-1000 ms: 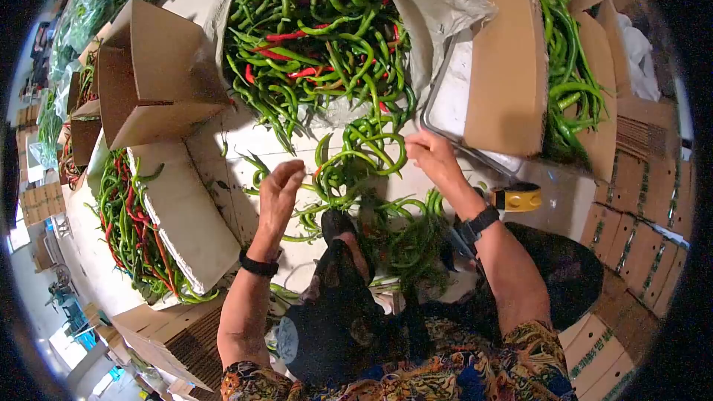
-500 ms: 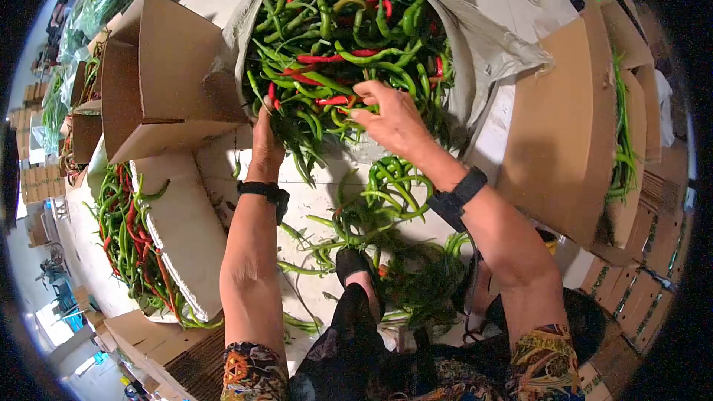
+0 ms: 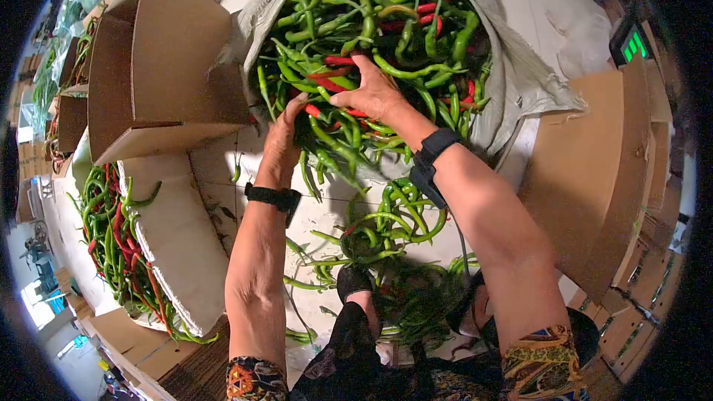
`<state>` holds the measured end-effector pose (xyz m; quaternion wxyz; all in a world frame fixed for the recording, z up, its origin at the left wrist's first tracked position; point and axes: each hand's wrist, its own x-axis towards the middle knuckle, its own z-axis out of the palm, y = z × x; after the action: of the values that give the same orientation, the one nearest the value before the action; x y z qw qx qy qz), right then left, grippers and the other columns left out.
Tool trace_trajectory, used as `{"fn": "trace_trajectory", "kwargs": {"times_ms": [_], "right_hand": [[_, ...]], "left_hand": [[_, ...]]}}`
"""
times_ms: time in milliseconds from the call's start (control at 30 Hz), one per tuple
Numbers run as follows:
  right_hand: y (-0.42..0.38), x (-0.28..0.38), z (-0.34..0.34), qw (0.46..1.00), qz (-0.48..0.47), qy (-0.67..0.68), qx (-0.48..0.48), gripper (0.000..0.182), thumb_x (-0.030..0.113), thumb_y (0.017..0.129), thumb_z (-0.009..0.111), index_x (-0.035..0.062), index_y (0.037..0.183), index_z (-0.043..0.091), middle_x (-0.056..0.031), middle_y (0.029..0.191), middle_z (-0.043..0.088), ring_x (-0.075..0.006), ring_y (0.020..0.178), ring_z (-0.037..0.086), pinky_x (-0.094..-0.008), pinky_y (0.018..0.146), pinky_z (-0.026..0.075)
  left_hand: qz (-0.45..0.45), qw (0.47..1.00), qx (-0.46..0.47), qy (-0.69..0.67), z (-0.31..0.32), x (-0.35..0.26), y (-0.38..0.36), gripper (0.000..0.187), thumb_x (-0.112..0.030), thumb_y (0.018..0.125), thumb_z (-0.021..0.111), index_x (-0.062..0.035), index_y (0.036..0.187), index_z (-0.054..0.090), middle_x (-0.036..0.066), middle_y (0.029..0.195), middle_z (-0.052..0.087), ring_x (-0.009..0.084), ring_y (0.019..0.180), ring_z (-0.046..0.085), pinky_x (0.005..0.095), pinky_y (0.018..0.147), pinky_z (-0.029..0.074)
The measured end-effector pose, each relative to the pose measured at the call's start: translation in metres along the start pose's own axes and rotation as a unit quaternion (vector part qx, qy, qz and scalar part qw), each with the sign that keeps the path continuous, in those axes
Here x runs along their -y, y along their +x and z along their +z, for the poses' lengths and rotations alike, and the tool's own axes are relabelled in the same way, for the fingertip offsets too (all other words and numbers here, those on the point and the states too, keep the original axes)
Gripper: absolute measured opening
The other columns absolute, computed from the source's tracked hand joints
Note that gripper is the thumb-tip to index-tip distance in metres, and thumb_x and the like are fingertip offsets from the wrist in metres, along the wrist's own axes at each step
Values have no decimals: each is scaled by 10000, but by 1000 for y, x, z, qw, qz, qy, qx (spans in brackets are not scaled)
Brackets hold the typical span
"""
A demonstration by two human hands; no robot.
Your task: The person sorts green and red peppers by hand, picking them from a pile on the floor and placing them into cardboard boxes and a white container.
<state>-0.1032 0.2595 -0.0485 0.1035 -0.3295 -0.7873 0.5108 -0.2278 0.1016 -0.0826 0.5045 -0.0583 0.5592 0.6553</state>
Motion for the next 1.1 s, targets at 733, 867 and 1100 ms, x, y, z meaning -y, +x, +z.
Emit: {"fn": "trace_trajectory", "kwargs": {"times_ms": [733,867,1100], "right_hand": [[-171,-8,-30,979,73,87,167,347,61,709,751,61,995,555,-77,900,616,-177,846,614,-301,727,499],[-196,-10,-31,989,112,29,94,341,19,712,706,60,1011,547,-137,891,633,-273,753,650,-365,666,516],[-221,-6,-37,986,110,-23,124,252,88,806,638,43,1043,567,-118,898,669,-228,811,661,-352,731,502]], "left_hand": [[13,988,-78,134,-17,80,-237,770,-97,833,663,7,1446,210,154,1310,471,220,1177,486,330,978,412],[-60,983,-7,172,-50,98,-252,673,-110,840,672,-17,1418,339,145,1292,521,216,1129,533,324,953,433],[176,880,-142,418,-65,78,-270,291,-149,891,611,-8,1145,626,119,987,659,168,842,630,293,678,508]]}}
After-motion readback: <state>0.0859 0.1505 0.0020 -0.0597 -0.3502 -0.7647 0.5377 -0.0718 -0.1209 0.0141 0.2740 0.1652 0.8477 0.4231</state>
